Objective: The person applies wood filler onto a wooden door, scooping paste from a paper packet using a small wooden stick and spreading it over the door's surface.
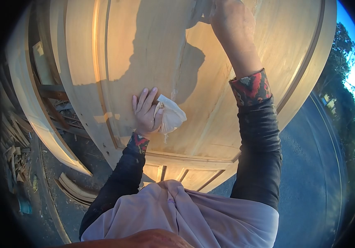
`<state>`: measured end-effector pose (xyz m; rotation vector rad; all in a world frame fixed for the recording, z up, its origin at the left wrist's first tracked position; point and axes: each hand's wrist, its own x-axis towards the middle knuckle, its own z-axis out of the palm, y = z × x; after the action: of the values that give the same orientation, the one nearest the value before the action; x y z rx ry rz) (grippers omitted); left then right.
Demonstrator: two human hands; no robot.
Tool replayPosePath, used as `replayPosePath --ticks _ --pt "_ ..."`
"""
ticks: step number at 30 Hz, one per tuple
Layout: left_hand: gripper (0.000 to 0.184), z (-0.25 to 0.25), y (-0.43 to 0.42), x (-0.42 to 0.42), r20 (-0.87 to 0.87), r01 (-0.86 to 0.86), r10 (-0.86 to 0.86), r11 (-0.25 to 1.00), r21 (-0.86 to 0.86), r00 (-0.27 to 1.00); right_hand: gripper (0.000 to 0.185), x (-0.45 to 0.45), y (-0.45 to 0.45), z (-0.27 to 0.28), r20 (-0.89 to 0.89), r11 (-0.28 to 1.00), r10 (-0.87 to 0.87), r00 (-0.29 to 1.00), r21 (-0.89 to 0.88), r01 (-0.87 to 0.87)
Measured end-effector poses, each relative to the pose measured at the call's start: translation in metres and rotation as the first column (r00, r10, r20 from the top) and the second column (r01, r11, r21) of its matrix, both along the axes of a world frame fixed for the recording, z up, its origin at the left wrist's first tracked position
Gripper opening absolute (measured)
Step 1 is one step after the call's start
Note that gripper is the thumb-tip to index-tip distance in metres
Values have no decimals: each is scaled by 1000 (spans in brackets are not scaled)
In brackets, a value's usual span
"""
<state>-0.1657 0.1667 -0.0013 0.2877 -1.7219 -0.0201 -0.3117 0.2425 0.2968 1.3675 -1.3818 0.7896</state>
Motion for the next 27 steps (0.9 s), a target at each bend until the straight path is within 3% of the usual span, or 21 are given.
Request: replayPosePath --ticks 1,2,5,8,11,12,15,18,21,27 --pt "28 0 -1 0 8 1 -1 1000 -3 1000 31 1 -6 -1 31 999 41 999 1 -41" --pt "28 -1 -1 1 18 2 -2 1000 -4 1000 31 2 -6 -1 -67 999 -29 997 -28 27" --pt "27 -2 -2 1 37 6 -6 1000 3 999 30 11 2 -12 -113 1000 7 994 -24 -9" --pt "27 -1 -2 0 9 13 -13 1000 -1 1000 29 9 7 -14 -25 997 72 997 -1 -72" --pt "27 0 -2 1 6 8 -8 1000 -5 1000 28 34 31 9 -29 980 -159 987 116 162" --pt "27 0 -1 1 13 6 -6 1000 -3 1000 26 46 33 19 88 970 -190 978 170 173" --pt "26 1 1 3 19 19 -19 1000 4 1000 26 31 14 23 -145 986 -153 977 42 161" --pt "27 -2 0 3 52 11 -12 1000 19 999 32 20 14 7 -129 938 -339 932 32 346" --pt "27 -1 -1 3 37 20 -20 1000 10 999 32 21 25 2 -107 910 -403 909 64 411" --pt "26 1 1 3 19 2 -2 1000 5 1000 33 15 19 14 -55 924 -376 925 50 379"
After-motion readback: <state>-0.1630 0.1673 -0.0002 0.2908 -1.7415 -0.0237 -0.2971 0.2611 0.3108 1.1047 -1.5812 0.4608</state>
